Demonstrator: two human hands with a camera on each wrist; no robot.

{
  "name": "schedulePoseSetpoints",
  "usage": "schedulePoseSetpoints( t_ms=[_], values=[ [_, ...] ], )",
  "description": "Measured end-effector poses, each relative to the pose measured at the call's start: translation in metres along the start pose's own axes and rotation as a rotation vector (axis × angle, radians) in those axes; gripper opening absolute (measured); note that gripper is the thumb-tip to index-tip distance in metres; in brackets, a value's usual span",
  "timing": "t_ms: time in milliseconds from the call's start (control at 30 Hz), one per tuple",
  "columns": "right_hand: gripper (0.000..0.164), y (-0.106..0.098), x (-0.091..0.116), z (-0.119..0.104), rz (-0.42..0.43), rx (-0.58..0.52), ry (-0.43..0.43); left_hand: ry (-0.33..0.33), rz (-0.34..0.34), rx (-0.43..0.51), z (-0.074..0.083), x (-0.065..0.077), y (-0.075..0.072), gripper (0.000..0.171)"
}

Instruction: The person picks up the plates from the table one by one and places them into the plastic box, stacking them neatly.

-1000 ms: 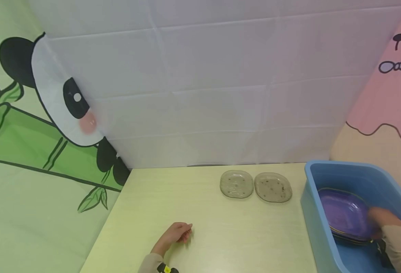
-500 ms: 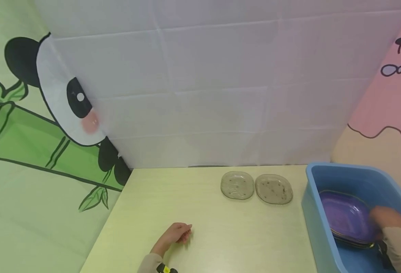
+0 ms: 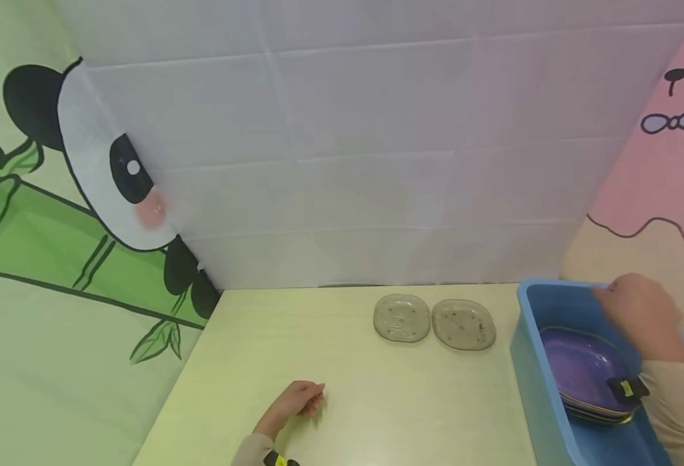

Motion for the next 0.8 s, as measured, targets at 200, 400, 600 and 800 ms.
schedulePoseSetpoints(
  t_ms=[200, 400, 600, 800],
  values=[
    [0.045, -0.067, 0.037, -0.053, 0.283, -0.194, 0.085, 0.003, -0.019, 0.000, 0.000, 0.003, -0.003, 0.044],
    [0.031, -0.099, 0.076, -0.120, 0.562, -0.424, 0.011, 0.026, -0.027, -0.009, 0.004, 0.003, -0.003, 0.044],
    [0.026, -0.087, 0.100, -0.178, 0.599, -0.608, -0.071, 0.040, -0.020, -0.006, 0.011, 0.003, -0.002, 0.046],
    [0.028, -0.010, 0.110, -0.202, 0.409, -0.689, -0.028, 0.049, -0.030, 0.008, 0.016, 0.003, 0.008, 0.046]
  ],
)
Point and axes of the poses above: each hand's wrist, its own x-axis away from the middle knuckle, its own y-axis out of the palm, z = x × y, the point moved 10 cm from there along -x, towards the middle knuckle, and after that the axes turned 11 degrees about x, right-handed, at the moved point
